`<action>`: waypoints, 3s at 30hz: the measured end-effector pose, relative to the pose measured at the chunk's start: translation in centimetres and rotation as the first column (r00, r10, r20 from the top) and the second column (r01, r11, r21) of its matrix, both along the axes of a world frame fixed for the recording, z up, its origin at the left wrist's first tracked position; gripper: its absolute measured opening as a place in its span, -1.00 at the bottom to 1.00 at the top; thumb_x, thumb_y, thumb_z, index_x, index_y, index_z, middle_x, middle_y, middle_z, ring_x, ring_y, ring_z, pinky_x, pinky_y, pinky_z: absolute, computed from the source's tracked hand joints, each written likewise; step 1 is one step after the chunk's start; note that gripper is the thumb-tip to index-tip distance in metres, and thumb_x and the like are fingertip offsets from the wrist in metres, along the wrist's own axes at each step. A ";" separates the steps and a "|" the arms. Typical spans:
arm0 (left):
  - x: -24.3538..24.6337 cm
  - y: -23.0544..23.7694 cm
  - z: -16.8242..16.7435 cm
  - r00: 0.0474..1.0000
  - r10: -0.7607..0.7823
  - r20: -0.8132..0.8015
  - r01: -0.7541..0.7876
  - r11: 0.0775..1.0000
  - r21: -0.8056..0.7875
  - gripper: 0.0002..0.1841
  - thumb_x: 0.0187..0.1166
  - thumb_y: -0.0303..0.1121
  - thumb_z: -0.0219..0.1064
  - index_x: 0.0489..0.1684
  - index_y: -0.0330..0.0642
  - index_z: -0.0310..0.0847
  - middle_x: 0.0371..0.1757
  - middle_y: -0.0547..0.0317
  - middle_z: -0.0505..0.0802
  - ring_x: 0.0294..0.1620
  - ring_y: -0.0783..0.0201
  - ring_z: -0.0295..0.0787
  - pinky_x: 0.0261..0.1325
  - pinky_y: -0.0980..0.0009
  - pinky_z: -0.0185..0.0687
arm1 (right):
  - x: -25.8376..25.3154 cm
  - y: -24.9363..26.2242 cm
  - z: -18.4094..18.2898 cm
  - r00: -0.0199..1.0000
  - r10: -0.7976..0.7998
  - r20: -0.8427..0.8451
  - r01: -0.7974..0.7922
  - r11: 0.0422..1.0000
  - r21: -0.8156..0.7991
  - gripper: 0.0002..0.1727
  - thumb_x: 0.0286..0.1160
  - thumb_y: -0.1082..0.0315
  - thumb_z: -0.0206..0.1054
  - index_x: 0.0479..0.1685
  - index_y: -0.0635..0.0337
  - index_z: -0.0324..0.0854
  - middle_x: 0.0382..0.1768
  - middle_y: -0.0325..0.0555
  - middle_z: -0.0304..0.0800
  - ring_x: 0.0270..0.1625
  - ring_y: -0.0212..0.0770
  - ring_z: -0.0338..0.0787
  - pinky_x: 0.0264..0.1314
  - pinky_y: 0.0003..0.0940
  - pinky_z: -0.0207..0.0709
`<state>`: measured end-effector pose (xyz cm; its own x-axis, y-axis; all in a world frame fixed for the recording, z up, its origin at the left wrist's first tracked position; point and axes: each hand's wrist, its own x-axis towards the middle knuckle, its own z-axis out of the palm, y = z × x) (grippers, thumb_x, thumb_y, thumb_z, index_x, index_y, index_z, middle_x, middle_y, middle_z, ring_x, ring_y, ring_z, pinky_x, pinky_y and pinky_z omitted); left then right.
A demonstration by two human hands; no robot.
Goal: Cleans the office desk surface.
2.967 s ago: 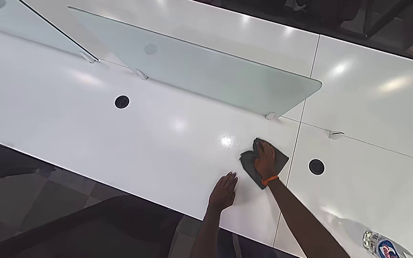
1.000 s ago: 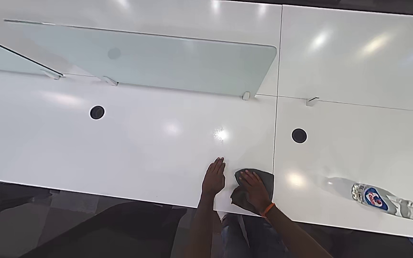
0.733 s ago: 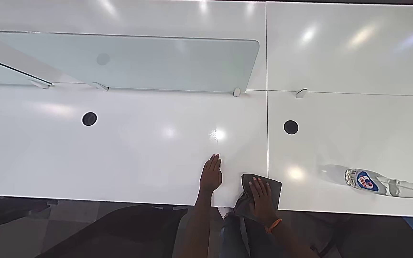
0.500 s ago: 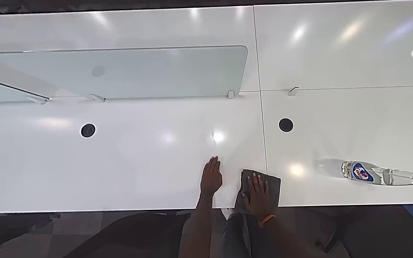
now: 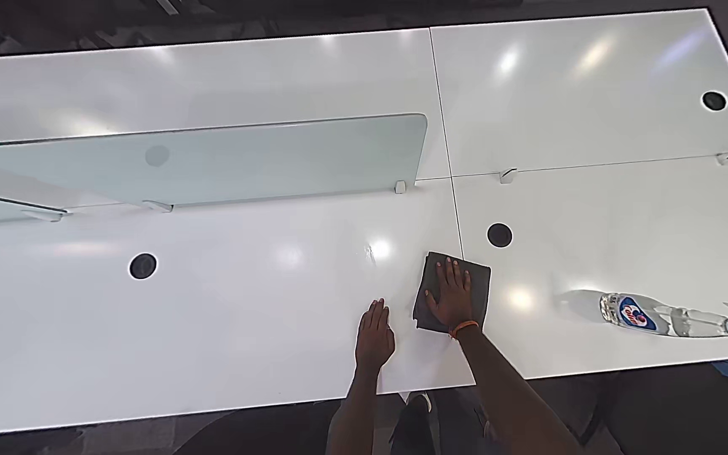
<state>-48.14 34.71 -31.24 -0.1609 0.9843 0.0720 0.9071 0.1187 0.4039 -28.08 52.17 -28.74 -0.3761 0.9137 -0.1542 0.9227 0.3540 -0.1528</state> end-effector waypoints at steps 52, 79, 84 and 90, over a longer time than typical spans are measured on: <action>0.0 0.0 0.0 0.989 -0.036 0.145 0.028 0.998 0.053 -0.56 0.66 -0.36 -0.02 0.43 -0.22 0.60 0.72 0.02 0.52 0.81 0.07 0.25 0.79 0.13 0.16 | -10.6 16.5 -0.8 1.000 0.008 0.017 -0.010 0.989 0.149 -0.09 0.60 -0.44 -0.23 0.92 -0.22 -0.04 0.94 -0.05 -0.19 0.94 0.12 -0.19 0.78 0.49 -0.29; 2.8 -5.7 2.8 0.976 0.185 0.116 -0.185 0.983 -0.008 -0.88 0.33 -0.35 0.27 -0.40 -0.06 0.75 -0.15 0.09 0.84 0.01 0.01 0.79 -0.04 0.02 0.66 | -12.0 -4.2 -0.4 0.849 0.527 0.023 -0.527 0.850 0.001 -0.10 0.47 -0.51 -0.13 0.87 -0.42 0.13 0.90 -0.14 0.02 0.93 0.08 -0.07 0.82 0.44 -0.33; 1.2 -5.0 2.2 0.974 0.196 0.118 -0.200 0.980 0.021 -0.85 0.37 -0.31 0.25 -0.32 -0.01 0.78 -0.11 0.11 0.83 0.01 0.02 0.79 -0.05 0.04 0.67 | -14.7 -1.5 -0.1 0.873 0.486 0.039 -0.486 0.874 0.000 -0.08 0.42 -0.52 -0.10 0.87 -0.45 0.11 0.92 -0.20 -0.03 0.93 0.06 -0.10 0.82 0.43 -0.33; -3.1 -3.2 1.9 0.983 0.181 0.037 -0.178 0.980 -0.086 -0.81 0.41 -0.29 0.24 -0.26 -0.03 0.80 -0.04 0.09 0.84 0.07 0.01 0.78 0.00 0.03 0.67 | -19.8 4.4 -0.2 0.906 0.421 0.046 -0.422 0.906 0.017 -0.11 0.45 -0.51 -0.14 0.86 -0.49 0.11 0.92 -0.26 -0.04 0.94 0.02 -0.14 0.83 0.41 -0.35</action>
